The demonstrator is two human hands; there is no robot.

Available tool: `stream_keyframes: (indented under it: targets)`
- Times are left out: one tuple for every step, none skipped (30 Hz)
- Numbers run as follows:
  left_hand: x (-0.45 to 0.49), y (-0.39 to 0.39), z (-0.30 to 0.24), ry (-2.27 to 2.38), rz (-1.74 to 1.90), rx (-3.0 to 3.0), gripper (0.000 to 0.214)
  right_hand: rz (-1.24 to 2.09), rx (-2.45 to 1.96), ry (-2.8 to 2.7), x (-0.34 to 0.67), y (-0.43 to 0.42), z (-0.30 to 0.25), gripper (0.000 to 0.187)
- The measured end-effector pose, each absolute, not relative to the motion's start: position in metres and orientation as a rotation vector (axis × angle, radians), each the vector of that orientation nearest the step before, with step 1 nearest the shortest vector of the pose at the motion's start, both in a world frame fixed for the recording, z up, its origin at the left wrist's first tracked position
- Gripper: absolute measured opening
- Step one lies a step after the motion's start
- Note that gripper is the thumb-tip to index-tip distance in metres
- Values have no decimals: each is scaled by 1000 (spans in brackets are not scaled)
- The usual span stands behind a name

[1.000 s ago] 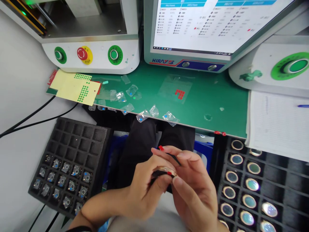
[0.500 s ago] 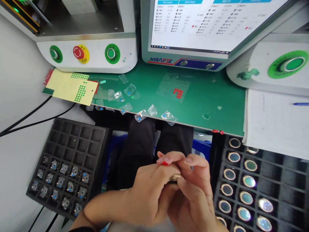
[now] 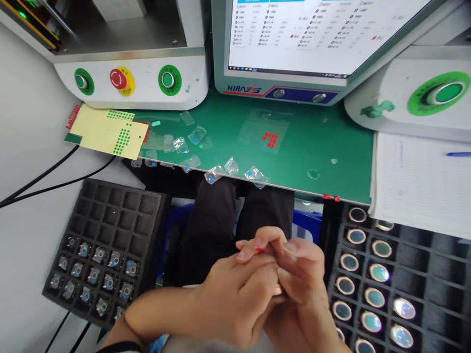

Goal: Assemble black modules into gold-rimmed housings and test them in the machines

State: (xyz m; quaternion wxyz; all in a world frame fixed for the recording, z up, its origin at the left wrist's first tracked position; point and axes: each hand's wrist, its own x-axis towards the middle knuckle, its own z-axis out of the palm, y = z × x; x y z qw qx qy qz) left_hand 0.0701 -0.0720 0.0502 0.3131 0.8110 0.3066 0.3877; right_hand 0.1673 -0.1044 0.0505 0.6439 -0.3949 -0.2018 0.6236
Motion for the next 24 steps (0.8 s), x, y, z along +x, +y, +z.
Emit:
stream_keyframes:
  targets:
    - [70, -71, 51, 770, 1019, 2086, 23, 1418, -899, -466, 169, -105, 52, 27]
    - [69, -71, 51, 742, 1014, 1959, 21, 1422, -902, -478, 172, -105, 53, 24]
    - [68, -70, 51, 718, 993, 1752, 20, 1446, -908, -501, 175, -106, 55, 21]
    - [68, -68, 52, 688, 963, 1478, 20, 1474, -928, -523, 179, -106, 56, 20]
    - [68, -67, 52, 642, 923, 1172, 21, 1484, -955, -543, 184, -106, 58, 21]
    - [68, -66, 52, 586, 874, 882, 23, 1465, -986, -559, 188, -105, 59, 23]
    - [68, -65, 53, 518, 824, 645, 25, 1417, -1013, -576, 191, -105, 59, 25]
    - [68, -64, 53, 455, 776, 473, 26, 1345, -1037, -594, 194, -104, 59, 25]
    - [68, -63, 52, 405, 732, 360, 26, 1256, -1058, -611, 195, -104, 58, 26]
    - [68, -62, 52, 374, 702, 284, 27, 1167, -1065, -646, 196, -103, 56, 29]
    - [68, -62, 52, 359, 677, 232, 27, 1095, -1057, -703, 195, -102, 54, 32]
    - [68, -63, 52, 348, 660, 191, 27, 1028, -1040, -772, 194, -101, 52, 35]
    - [68, -63, 52, 338, 651, 156, 27, 960, -1010, -844, 193, -100, 51, 39]
    - [68, -63, 52, 329, 647, 130, 27, 900, -971, -910, 191, -98, 49, 43]
    - [68, -64, 52, 324, 643, 111, 26, 860, -933, -967, 190, -96, 48, 45]
    - [69, -64, 52, 319, 642, 100, 26, 839, -904, -1006, 189, -94, 48, 47]
    - [69, -64, 52, 316, 639, 96, 25, 824, -891, -1019, 188, -93, 47, 48]
    - [69, -64, 52, 315, 636, 95, 25, 817, -887, -1024, 188, -91, 48, 48]
    - [69, -64, 52, 312, 634, 94, 25, 820, -886, -1029, 188, -90, 48, 48]
    - [70, -64, 52, 310, 632, 92, 26, 824, -890, -1032, 189, -89, 48, 48]
    - [70, -64, 51, 311, 631, 90, 25, 826, -893, -1038, 190, -89, 48, 49]
    - [70, -64, 51, 313, 627, 91, 25, 829, -896, -1047, 191, -89, 47, 49]
    - [70, -64, 50, 318, 625, 91, 24, 829, -893, -1063, 192, -89, 47, 51]
    - [70, -64, 49, 321, 628, 95, 24, 827, -891, -1080, 193, -89, 46, 53]
